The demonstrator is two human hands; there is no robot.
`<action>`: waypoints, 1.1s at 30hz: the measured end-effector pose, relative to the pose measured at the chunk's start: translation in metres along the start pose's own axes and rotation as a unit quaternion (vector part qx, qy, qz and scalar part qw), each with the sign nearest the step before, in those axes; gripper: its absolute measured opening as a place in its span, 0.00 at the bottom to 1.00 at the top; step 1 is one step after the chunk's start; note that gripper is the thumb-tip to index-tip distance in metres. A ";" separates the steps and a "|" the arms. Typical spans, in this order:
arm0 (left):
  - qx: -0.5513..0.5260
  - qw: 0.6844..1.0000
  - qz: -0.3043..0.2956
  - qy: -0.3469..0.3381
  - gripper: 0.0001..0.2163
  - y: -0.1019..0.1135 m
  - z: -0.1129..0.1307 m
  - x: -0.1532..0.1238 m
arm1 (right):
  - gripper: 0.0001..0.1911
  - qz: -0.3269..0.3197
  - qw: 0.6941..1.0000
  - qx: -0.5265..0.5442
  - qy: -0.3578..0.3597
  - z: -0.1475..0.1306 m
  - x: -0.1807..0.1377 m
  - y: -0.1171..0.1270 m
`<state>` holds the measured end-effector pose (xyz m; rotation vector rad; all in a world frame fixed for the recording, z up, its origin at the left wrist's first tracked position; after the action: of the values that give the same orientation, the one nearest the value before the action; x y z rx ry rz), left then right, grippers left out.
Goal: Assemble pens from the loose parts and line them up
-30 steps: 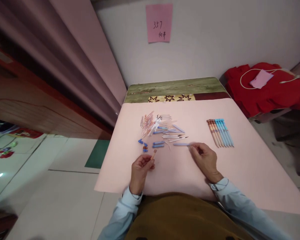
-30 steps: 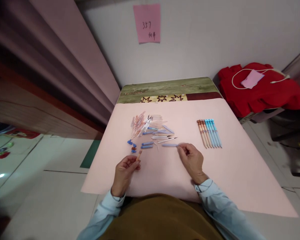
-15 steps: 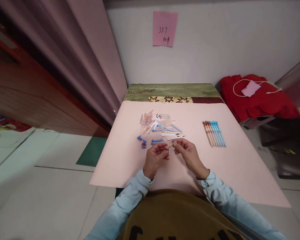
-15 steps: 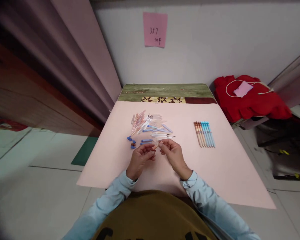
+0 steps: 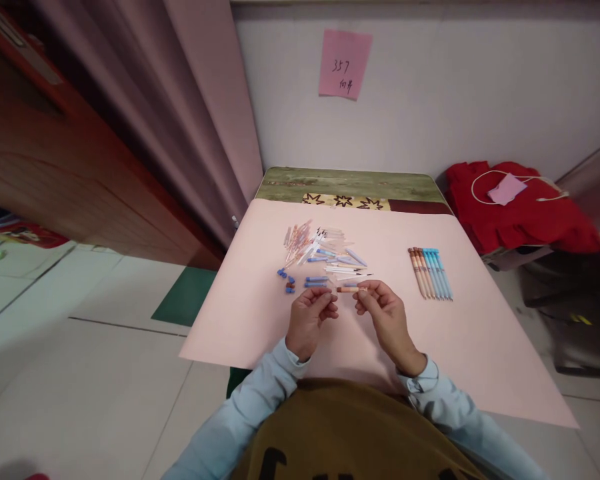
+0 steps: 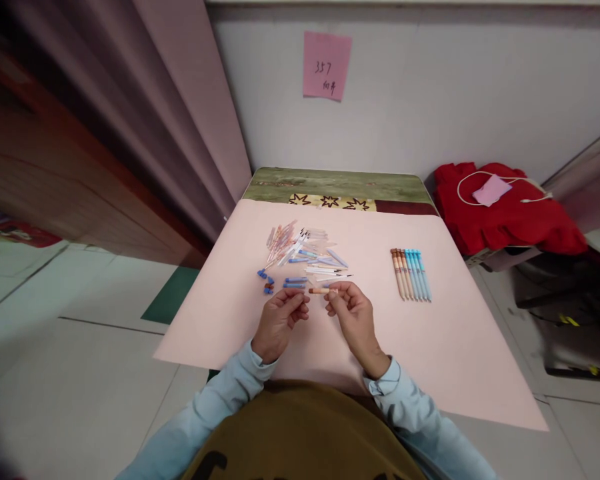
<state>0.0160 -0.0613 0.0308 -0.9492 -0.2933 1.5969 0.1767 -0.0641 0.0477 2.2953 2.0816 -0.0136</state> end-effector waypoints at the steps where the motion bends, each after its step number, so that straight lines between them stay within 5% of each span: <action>1: -0.023 1.000 0.004 0.016 0.14 0.002 -0.002 -0.002 | 0.13 0.006 1.000 -0.021 0.013 -0.001 -0.003 0.000; 5: -0.096 0.989 0.009 0.112 0.12 0.006 -0.016 -0.014 | 0.09 0.031 0.981 -0.164 0.099 -0.003 -0.017 -0.004; 10: -0.151 0.972 0.051 0.170 0.07 0.010 -0.024 -0.021 | 0.08 -0.009 0.899 -0.339 0.279 -0.009 -0.038 -0.017; 13: -0.166 0.966 0.089 0.176 0.08 0.017 -0.022 -0.017 | 0.11 -0.044 0.864 -0.382 0.325 -0.010 -0.038 -0.017; 19: -0.203 0.958 0.130 0.153 0.07 0.028 -0.011 -0.009 | 0.07 0.044 0.846 -0.469 0.251 0.000 0.018 0.000; 24: -0.217 0.956 0.132 0.149 0.05 0.029 -0.008 -0.011 | 0.10 -0.028 0.794 -0.585 0.164 0.017 0.062 -0.025; 33: -0.264 0.941 0.156 0.145 0.09 0.028 0.002 -0.012 | 0.14 -0.062 0.721 -0.679 0.124 0.024 0.081 -0.050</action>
<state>-0.0060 -0.0790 0.0187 -1.6992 -0.3888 1.6633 0.1350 0.0204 0.0194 1.1904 1.3342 1.3535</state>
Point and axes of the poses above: each hand's wrist, its own x-axis towards the middle knuckle, its own y-axis out of the back of the hand, z = x × y, the point moved 4 cm from there along x, towards the middle knuckle, and after that the axes turned 10 degrees about -x, right-handed, at the moved point
